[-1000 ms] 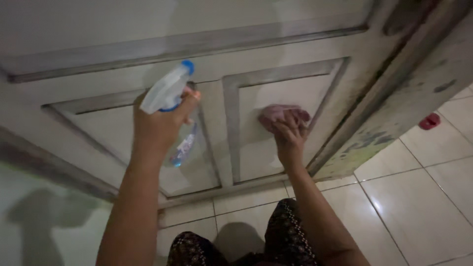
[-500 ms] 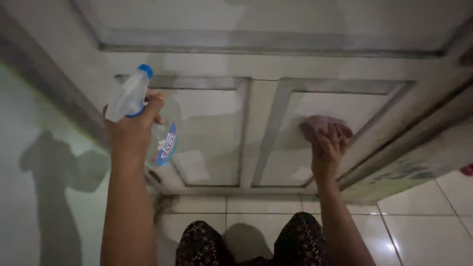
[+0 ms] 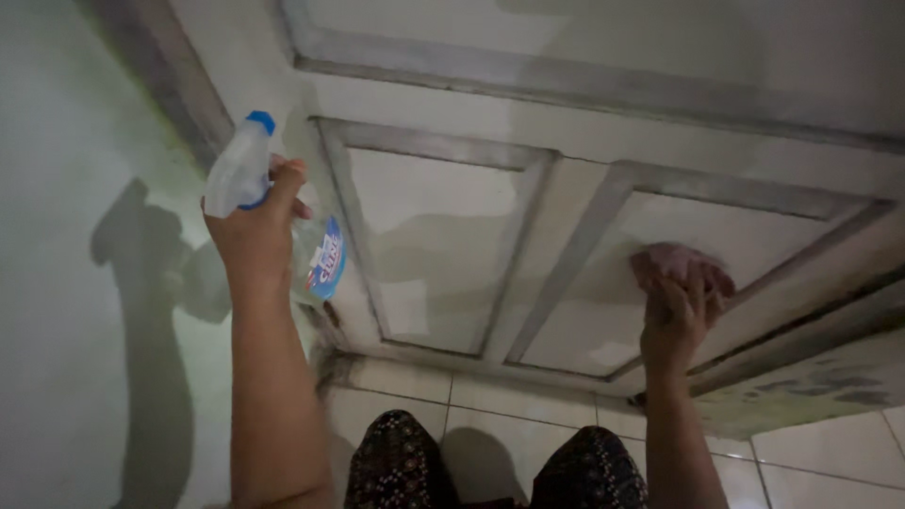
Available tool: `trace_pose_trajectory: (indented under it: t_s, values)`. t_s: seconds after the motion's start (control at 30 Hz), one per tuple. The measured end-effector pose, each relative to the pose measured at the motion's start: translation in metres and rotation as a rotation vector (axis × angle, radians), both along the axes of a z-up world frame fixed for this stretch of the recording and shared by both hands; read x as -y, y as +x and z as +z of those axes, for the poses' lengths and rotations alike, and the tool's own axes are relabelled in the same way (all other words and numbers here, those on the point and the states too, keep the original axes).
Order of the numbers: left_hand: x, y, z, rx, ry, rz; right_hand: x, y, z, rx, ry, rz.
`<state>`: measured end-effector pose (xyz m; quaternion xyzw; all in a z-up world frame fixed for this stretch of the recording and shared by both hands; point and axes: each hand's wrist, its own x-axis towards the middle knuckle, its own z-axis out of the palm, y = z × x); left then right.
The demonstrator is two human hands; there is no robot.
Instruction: The person sprays a cleaning solution onto a white metal door and wipes the surface with a cloth. They repeatedly spray and wipe different sections of the door, including the panels and frame, to remove dirt and grime.
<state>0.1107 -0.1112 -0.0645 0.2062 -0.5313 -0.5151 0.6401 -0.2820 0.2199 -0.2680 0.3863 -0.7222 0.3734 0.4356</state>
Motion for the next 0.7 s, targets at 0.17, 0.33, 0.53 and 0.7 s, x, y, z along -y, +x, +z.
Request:
trace_pose_trajectory:
  t_s: [0.17,0.33,0.53,0.7]
  values:
    - [0.007,0.012,-0.01,-0.049,-0.011,0.019,0.001,-0.002,0.0,-0.013,-0.01,0.022]
    - [0.004,0.018,-0.012,-0.025,0.056,0.048,-0.004,-0.005,-0.003,0.008,0.045,0.001]
    - [0.003,0.018,-0.022,-0.016,0.057,0.1,-0.003,-0.003,-0.004,0.049,-0.001,0.044]
    - [0.001,0.019,-0.02,-0.084,0.02,0.082,-0.004,-0.008,-0.011,0.084,-0.018,0.038]
